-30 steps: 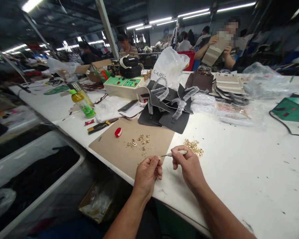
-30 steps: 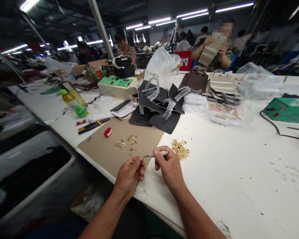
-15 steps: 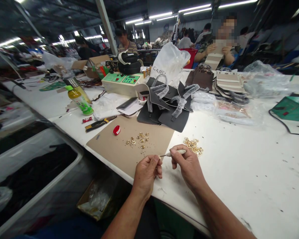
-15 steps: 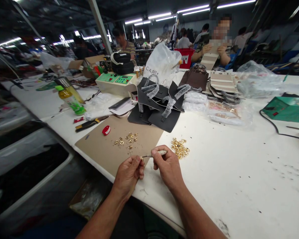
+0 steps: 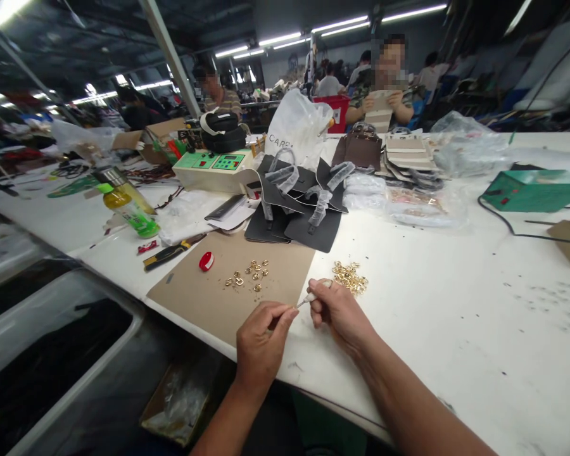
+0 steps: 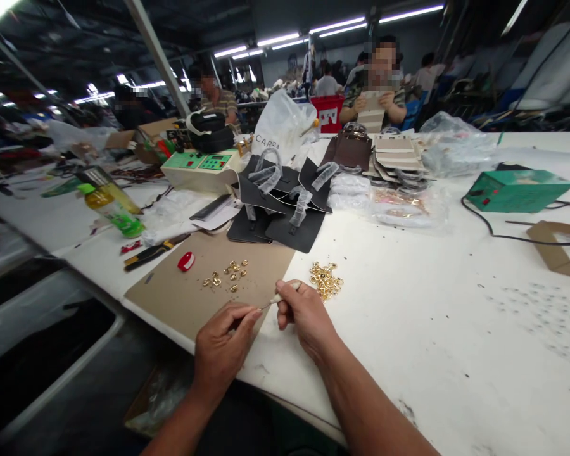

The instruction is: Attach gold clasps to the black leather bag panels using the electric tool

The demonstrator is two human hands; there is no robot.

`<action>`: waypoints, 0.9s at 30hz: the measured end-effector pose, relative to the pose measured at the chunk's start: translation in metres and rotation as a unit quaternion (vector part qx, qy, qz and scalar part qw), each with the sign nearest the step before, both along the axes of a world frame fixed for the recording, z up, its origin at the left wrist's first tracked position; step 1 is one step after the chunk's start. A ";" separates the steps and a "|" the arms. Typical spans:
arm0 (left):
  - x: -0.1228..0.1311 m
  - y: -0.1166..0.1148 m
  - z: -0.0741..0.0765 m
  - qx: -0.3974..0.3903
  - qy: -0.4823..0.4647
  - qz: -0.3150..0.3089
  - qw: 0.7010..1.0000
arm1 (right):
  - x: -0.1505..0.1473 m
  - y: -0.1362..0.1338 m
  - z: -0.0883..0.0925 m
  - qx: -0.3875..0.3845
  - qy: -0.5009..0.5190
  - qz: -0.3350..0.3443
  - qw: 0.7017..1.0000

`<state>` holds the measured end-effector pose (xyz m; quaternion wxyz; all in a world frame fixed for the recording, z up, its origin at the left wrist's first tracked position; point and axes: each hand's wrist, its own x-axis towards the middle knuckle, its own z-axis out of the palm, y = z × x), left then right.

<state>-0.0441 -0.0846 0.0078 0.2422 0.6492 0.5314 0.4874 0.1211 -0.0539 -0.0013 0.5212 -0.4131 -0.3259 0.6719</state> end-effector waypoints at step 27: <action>0.104 0.082 -0.018 -0.032 0.341 -0.103 0.934 | 0.070 0.023 0.029 0.012 0.269 -0.274 0.923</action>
